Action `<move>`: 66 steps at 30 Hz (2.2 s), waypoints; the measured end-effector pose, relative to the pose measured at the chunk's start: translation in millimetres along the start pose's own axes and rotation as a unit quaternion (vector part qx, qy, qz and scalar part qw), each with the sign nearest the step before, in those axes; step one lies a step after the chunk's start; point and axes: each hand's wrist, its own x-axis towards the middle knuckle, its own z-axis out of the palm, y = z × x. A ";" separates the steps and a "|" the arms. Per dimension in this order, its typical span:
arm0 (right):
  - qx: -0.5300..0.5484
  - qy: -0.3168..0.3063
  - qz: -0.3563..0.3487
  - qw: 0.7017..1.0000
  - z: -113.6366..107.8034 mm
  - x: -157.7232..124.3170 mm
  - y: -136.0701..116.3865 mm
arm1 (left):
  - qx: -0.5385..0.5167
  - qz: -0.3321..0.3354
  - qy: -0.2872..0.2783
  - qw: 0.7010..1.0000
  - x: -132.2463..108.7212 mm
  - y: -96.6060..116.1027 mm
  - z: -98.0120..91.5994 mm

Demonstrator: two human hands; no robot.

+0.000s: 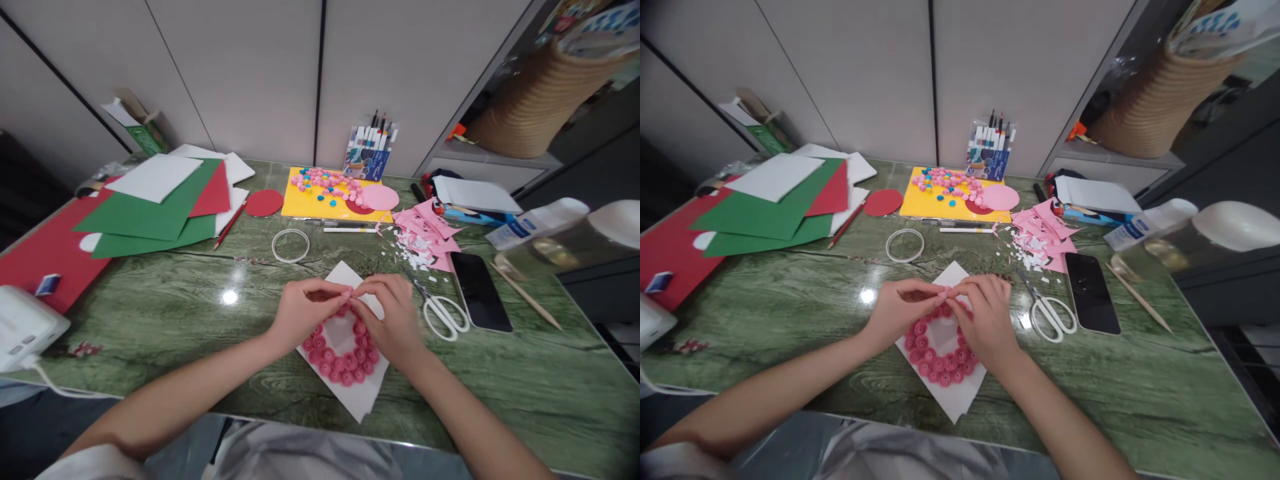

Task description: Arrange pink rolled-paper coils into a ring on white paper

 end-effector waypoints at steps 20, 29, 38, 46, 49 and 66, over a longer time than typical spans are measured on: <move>0.013 0.039 0.010 0.999 -0.8 1.2 -5.6 | 0.003 0.023 0.006 1.000 0.3 -3.2 0.2; 0.019 -0.024 -0.019 0.999 4.8 -1.0 -7.0 | -0.016 0.003 0.006 1.000 3.9 -1.8 -1.2; 0.001 0.039 0.005 0.999 1.9 0.3 -6.8 | -0.035 -0.008 -0.001 0.999 5.3 -1.1 -3.2; 0.000 0.045 0.009 0.999 2.4 -0.4 -9.7 | -0.028 0.004 0.006 1.000 4.0 -2.5 -3.4; -0.001 0.043 0.009 0.999 1.0 -0.1 -9.7 | -0.022 0.008 0.004 1.000 4.1 -2.6 -3.5; 0.021 0.028 0.029 0.999 0.9 1.5 -8.1 | 0.032 0.081 0.018 0.996 0.6 -3.5 -3.4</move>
